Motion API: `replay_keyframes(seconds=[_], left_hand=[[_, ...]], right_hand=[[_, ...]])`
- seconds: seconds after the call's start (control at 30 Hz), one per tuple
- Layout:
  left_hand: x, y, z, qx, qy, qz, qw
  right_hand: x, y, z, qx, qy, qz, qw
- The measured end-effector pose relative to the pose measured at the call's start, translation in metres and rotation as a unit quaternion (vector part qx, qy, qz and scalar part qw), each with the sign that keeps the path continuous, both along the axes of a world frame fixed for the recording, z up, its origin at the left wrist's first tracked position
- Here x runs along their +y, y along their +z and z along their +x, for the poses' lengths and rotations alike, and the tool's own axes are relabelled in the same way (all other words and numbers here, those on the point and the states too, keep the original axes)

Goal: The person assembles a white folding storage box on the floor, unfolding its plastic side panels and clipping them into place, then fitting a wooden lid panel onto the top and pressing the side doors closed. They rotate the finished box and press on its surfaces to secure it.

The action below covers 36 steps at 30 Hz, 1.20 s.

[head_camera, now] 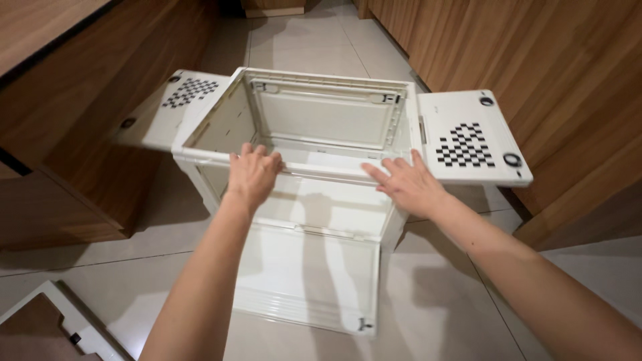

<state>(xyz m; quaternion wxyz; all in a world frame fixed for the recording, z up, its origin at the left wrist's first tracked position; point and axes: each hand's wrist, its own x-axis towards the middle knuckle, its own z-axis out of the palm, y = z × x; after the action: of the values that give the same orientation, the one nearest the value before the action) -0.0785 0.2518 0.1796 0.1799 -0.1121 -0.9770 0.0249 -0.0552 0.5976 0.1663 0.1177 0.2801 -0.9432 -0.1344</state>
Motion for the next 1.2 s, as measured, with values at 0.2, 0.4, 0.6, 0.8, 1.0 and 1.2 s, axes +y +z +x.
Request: replay_keyframes(seconds=[0.2, 0.4, 0.6, 0.8, 1.0, 1.2], left_hand=[[0.07, -0.012, 0.022, -0.022, -0.048, 0.052, 0.997], [0.056, -0.021, 0.054, 0.028, -0.128, 0.081, 0.988], [0.053, -0.023, 0.065, 0.032, -0.123, 0.022, 0.992], [0.092, -0.033, 0.051, 0.025, -0.102, 0.05, 0.993], [0.13, -0.035, 0.042, 0.049, -0.111, 0.079, 0.989], [0.162, -0.04, 0.051, 0.03, -0.128, 0.08, 0.988]], right_hand=[[0.053, -0.029, -0.026, 0.076, -0.122, -0.046, 0.989], [0.063, -0.02, -0.028, 0.014, -0.177, -0.066, 0.982], [0.09, -0.005, -0.001, 0.086, -0.11, -0.014, 0.99], [0.134, -0.006, 0.013, 0.14, -0.086, 0.038, 0.986], [0.172, -0.01, 0.027, 0.15, -0.084, 0.032, 0.985], [0.212, -0.019, 0.044, 0.145, -0.074, 0.0, 0.987]])
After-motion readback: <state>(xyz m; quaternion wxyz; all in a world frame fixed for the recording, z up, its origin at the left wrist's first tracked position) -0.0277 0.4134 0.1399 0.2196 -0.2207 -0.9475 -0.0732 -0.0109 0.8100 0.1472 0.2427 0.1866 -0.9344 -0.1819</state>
